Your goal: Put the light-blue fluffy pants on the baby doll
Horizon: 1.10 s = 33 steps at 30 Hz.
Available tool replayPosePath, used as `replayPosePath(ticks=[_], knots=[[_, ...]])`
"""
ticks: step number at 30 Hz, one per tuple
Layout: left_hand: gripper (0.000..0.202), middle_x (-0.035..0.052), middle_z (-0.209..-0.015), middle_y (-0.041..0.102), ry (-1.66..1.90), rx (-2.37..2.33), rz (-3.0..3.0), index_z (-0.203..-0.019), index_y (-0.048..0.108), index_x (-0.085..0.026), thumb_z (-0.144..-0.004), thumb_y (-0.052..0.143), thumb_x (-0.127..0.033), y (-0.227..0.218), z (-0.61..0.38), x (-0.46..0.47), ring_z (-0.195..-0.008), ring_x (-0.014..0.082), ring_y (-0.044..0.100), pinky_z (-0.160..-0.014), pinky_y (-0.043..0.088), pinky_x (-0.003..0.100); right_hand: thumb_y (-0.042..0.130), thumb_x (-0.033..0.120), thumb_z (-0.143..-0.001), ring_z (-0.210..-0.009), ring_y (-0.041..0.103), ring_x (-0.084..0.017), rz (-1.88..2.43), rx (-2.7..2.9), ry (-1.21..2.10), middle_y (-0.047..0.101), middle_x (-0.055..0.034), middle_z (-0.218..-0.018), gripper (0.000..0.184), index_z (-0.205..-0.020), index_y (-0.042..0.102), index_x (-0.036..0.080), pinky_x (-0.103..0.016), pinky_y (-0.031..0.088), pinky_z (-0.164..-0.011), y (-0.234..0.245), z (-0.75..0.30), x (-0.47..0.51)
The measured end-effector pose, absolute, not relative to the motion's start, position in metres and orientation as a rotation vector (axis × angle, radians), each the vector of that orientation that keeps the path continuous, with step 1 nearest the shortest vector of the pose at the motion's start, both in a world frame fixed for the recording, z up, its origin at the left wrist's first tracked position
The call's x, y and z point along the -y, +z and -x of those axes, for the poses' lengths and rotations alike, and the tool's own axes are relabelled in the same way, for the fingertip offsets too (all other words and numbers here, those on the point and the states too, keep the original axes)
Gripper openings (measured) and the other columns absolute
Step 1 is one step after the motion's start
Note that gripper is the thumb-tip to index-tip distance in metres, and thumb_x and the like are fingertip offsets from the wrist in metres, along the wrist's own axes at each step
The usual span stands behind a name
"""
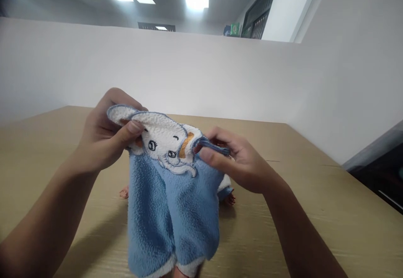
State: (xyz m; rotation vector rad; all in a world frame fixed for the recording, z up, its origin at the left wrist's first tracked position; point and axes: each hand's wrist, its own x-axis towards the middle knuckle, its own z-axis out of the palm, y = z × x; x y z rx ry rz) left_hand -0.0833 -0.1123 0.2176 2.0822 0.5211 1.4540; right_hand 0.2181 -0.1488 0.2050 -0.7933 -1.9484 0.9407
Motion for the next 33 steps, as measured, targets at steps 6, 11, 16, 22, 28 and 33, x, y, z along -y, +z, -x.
replayPosePath(ticks=[6, 11, 16, 22, 28, 33], knots=[[0.025, -0.0030, -0.075, 0.061, 1.378, -0.521, -2.062, -0.102, 0.062, -0.027, -0.098, 0.079, -0.045, 0.219, 0.073, 0.110, -0.061, 0.0131, 0.059, -0.055, 0.050, 0.028, 0.086, 0.049, -0.089, -0.101, 0.068, -0.026, 0.540, 2.289, 0.890, 0.076, -0.0056, -0.104, 0.030, -0.099, 0.079, 0.022, -0.036, 0.053, -0.091, 0.207, -0.208, 0.148], [0.025, -0.0024, -0.077, 0.058, 1.330, -0.579, -2.060, -0.103, 0.059, -0.026, -0.102, 0.073, -0.047, 0.221, 0.071, 0.103, -0.066, 0.0128, 0.058, -0.056, 0.049, 0.026, 0.083, 0.038, -0.093, -0.116, 0.064, -0.030, 0.669, 2.010, 0.537, 0.074, -0.0053, -0.121, 0.013, -0.103, 0.081, 0.030, -0.043, 0.051, -0.103, 0.202, -0.212, 0.154], [0.031, -0.0010, -0.078, 0.057, 1.376, -0.655, -2.080, -0.109, 0.060, -0.027, -0.103, 0.068, -0.056, 0.221, 0.068, 0.105, -0.070, 0.0148, 0.059, -0.057, 0.051, 0.027, 0.075, 0.047, -0.099, -0.071, 0.059, -0.020, 0.803, 1.846, 0.603, 0.067, -0.0014, -0.081, 0.020, -0.093, 0.076, 0.029, -0.033, 0.048, -0.063, 0.198, -0.214, 0.154], [0.037, -0.0005, -0.080, 0.056, 1.503, -0.630, -2.066, -0.107, 0.060, -0.027, -0.100, 0.070, -0.061, 0.220, 0.068, 0.108, -0.072, 0.0166, 0.063, -0.060, 0.051, 0.028, 0.079, 0.050, -0.096, -0.065, 0.055, -0.017, 0.866, 1.771, 0.573, 0.065, 0.0006, -0.076, 0.024, -0.089, 0.074, 0.027, -0.030, 0.045, -0.059, 0.202, -0.220, 0.150], [0.033, -0.0010, -0.076, 0.057, 1.420, -0.613, -2.044, -0.108, 0.060, -0.027, -0.101, 0.069, -0.059, 0.212, 0.058, 0.115, -0.068, 0.0164, 0.062, -0.059, 0.054, 0.029, 0.101, 0.040, -0.071, -0.116, 0.073, -0.031, 0.856, 2.106, 1.241, 0.079, -0.0071, -0.124, 0.078, -0.139, 0.067, 0.024, -0.041, 0.062, -0.100, 0.180, -0.207, 0.134], [0.032, 0.0008, -0.085, 0.065, 1.231, -0.630, -2.059, -0.111, 0.063, -0.025, -0.101, 0.071, -0.054, 0.212, 0.061, 0.115, -0.074, 0.0165, 0.064, -0.065, 0.057, 0.028, 0.102, 0.035, -0.067, -0.107, 0.076, -0.028, 0.955, 2.217, 1.296, 0.083, -0.0030, -0.115, 0.060, -0.121, 0.078, 0.023, -0.035, 0.065, -0.093, 0.172, -0.192, 0.132]])
